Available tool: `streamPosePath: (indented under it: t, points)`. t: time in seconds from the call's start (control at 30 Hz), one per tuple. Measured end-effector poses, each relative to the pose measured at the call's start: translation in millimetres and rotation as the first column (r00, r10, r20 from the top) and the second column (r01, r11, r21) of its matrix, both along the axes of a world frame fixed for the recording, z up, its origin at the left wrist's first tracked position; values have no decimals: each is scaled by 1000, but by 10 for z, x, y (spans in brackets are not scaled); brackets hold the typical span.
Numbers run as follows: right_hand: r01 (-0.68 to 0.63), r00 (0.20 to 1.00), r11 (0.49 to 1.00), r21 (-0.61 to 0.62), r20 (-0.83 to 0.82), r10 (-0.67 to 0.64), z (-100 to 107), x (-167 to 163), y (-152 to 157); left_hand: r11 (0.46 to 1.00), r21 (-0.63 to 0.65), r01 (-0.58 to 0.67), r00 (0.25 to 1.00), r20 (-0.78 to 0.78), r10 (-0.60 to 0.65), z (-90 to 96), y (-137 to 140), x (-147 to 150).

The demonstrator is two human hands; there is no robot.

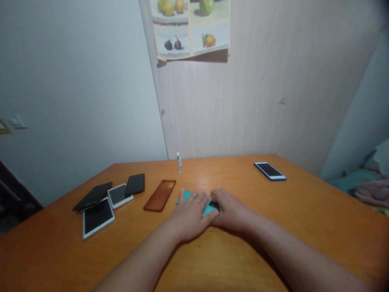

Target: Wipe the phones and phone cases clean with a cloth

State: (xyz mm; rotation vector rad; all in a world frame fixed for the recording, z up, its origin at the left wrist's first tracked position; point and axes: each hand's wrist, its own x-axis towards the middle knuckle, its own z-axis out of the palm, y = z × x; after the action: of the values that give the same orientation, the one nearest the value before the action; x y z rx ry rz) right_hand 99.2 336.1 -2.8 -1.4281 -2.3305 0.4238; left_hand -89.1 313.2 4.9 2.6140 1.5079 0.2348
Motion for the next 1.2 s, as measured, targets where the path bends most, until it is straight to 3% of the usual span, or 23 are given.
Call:
streamPosePath:
  t: [0.13,0.2,0.4,0.63,0.83,1.03,1.1,1.2]
  points:
    - [19,1000,1000,8,5,-19,28,3,-31,979,38,-200,976,-83,203,4,67,-140]
    - [19,1000,1000,5,0,-19,42,2,-41,972,21,-232,967,-100,233,10,69,-180]
    - [37,999,999,-13,25,-37,26,3,-6,996,-88,-2,998,-63,-4,79,-104,-69]
    - [63,998,998,16,8,-63,15,1,-19,973,-44,-225,966,-137,217,112,-23,-179]
    - [92,995,995,-29,26,-92,53,-2,-16,995,-99,29,995,-94,-38,64,-128,-96]
    - [85,996,996,2,30,-85,18,2,1,978,-37,-204,971,-136,198,77,-60,-200]
    - [92,995,996,5,28,-92,-1,4,11,983,-66,-170,980,-119,161,83,-82,-196]
    - [109,994,994,-3,28,-109,-15,11,23,991,-130,11,997,-72,-20,83,-151,-134]
